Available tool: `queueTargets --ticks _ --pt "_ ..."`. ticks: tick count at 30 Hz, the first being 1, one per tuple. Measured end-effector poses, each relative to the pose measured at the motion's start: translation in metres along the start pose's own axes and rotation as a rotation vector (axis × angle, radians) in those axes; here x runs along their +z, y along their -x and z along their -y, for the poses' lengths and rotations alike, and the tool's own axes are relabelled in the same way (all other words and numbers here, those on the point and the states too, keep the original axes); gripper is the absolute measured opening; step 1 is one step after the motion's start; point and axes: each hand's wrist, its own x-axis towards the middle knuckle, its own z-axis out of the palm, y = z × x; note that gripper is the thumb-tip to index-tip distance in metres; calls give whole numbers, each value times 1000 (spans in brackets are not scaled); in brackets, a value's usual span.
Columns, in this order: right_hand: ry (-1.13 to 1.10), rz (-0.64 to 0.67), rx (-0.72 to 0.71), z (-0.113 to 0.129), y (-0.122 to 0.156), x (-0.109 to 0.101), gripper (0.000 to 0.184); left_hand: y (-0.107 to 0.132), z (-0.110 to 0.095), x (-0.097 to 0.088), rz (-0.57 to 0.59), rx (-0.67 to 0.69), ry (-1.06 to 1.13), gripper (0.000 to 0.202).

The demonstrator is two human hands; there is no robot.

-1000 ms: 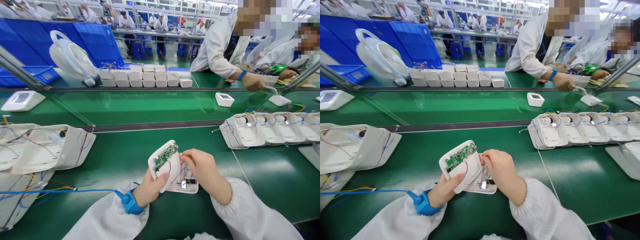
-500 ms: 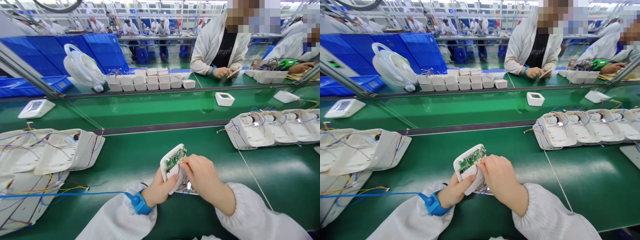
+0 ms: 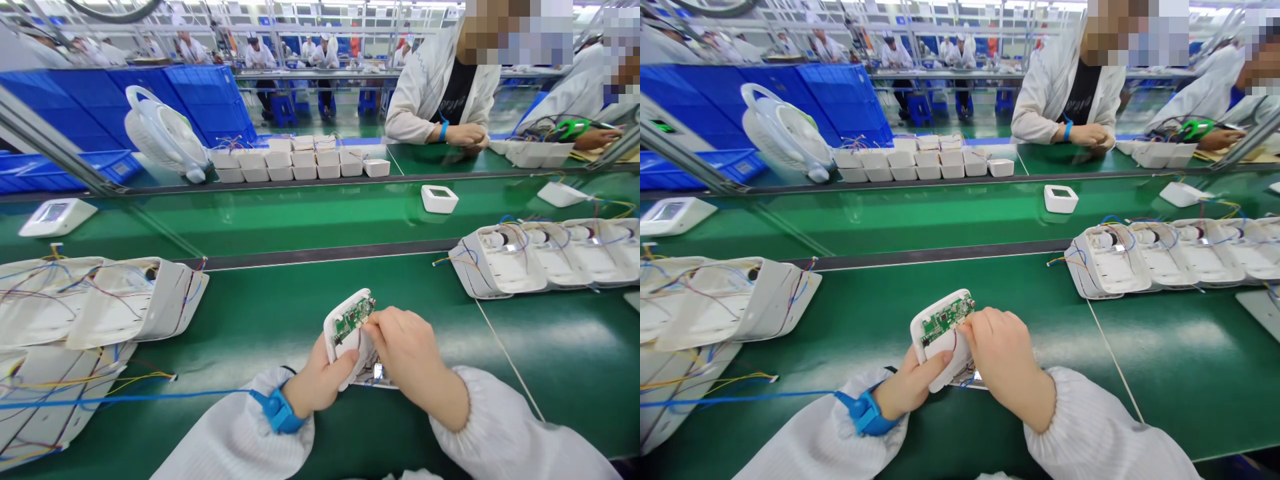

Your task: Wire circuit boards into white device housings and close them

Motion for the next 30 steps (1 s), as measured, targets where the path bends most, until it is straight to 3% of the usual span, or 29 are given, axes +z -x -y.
queueTargets --ticks 4,7,10,15,19,30 --pt "-102 -103 -69 -14 -6 -1 24 1 5 -7 22 -28 63 61" --pt "-201 -69 -189 -26 -12 -2 46 -1 11 -14 110 -42 83 57" --pt "-237 -17 -263 -31 -14 -1 50 -1 13 -16 129 -68 73 53" --pt "-182 -74 -254 -25 -13 -1 44 1 4 -12 48 -131 123 50" --pt "-182 -116 -245 -22 -12 -2 43 0 0 -11 113 -146 147 51" --pt "-182 -135 -196 -19 -11 -5 40 -2 21 -23 117 -174 188 57"
